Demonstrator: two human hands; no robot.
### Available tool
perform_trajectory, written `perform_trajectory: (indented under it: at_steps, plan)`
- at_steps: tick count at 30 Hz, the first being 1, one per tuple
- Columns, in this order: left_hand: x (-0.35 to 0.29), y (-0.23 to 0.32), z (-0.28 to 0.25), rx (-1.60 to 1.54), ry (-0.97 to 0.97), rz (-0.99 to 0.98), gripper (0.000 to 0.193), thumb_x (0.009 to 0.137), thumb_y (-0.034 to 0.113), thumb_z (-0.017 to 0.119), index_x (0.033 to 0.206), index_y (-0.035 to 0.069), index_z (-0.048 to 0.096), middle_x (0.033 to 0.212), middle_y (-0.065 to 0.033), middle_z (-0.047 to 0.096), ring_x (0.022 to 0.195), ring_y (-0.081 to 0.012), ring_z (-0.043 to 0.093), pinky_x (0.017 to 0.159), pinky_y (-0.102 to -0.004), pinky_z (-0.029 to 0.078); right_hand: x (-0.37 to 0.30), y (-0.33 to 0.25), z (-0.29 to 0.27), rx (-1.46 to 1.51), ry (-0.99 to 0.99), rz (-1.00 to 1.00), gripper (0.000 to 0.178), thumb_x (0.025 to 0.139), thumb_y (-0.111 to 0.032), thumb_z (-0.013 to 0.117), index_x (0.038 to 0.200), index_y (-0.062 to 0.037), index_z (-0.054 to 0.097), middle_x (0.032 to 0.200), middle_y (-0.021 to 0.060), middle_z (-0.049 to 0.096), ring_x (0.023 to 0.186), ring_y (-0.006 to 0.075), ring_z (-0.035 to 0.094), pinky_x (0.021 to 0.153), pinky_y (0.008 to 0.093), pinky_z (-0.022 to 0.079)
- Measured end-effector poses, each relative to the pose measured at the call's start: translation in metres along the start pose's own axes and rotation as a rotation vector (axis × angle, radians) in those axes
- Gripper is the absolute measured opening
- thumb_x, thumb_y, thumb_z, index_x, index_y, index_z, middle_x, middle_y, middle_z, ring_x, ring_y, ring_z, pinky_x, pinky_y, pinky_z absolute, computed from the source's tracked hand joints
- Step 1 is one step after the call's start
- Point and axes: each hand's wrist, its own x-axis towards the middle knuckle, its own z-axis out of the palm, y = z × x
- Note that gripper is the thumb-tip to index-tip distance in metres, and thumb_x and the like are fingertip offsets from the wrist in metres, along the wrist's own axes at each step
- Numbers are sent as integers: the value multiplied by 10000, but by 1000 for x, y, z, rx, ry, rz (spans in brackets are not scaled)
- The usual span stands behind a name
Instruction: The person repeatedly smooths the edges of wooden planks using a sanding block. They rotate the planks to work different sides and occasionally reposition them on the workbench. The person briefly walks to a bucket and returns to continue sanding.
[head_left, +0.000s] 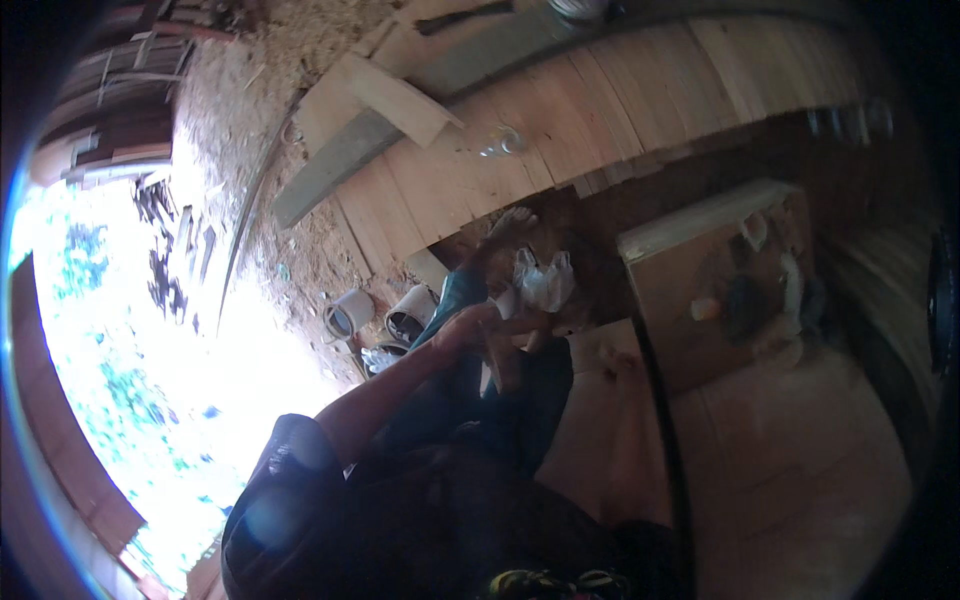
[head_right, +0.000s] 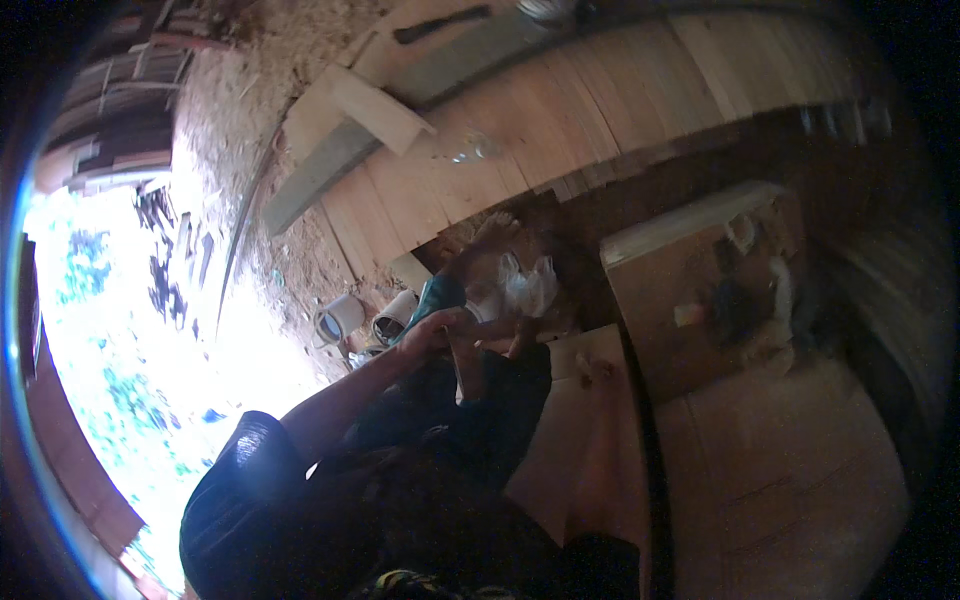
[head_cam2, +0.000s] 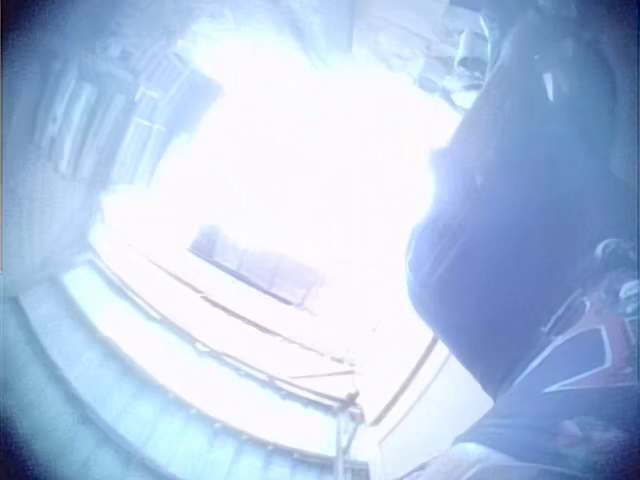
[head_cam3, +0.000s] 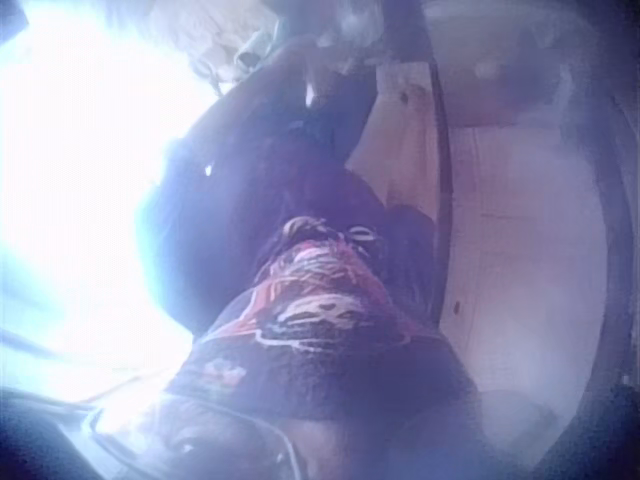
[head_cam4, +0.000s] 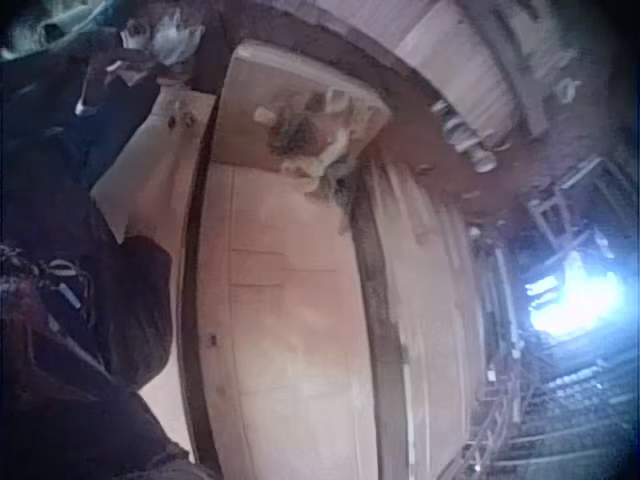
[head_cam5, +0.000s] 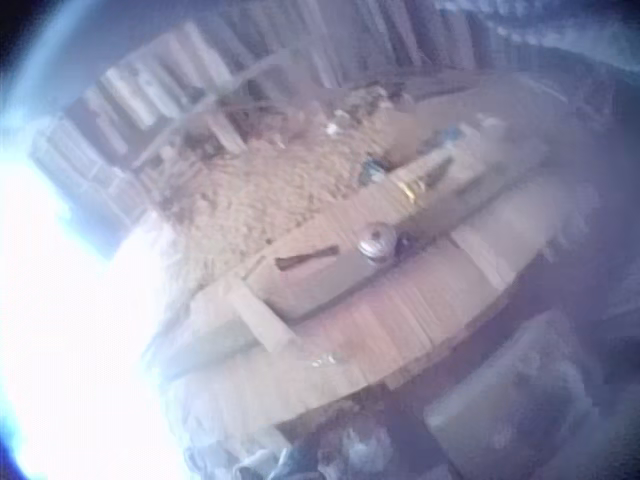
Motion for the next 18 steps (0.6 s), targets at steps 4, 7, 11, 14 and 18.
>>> perform_trajectory:
  at_steps: [4,7,11,14,18]
  plan:
    - [-60,-4,13,-157,92,71,423,1009,463,540,1206,104,642,1133,-71,676,1031,-209,643,922,-372,505,-32,-44,-39,-62,-56,-20,483,1021,-503,586,993,-51,753,870,27,678,690,107,599,597,295,461]
    - [-77,-2,22,-319,-9,60,419,1007,449,538,1199,93,646,1137,-70,667,1012,-213,639,910,-369,503,-74,-107,-58,-52,40,39,536,1013,-551,596,961,-35,730,845,5,650,698,91,577,618,290,463]
    - [-92,29,27,-389,56,-43,424,981,444,560,1197,90,651,1108,-87,676,1021,-229,633,918,-369,494,-140,-185,-24,282,222,-17,488,1024,-509,607,1096,-31,672,970,19,635,839,87,577,710,301,479]
    - [-97,62,8,-348,-21,99,423,972,445,557,1194,98,656,1083,-88,673,1004,-228,630,901,-355,490,-154,-185,1,265,183,-259,369,1029,-416,623,1148,-67,632,1056,34,619,925,91,553,782,323,474]
    - [-109,106,-55,-208,-9,232,403,956,446,590,1215,141,637,1095,-74,691,966,-237,667,868,-389,518,-146,-152,21,-473,297,-406,324,996,-159,688,1283,-63,573,1072,65,613,890,161,612,813,333,525]
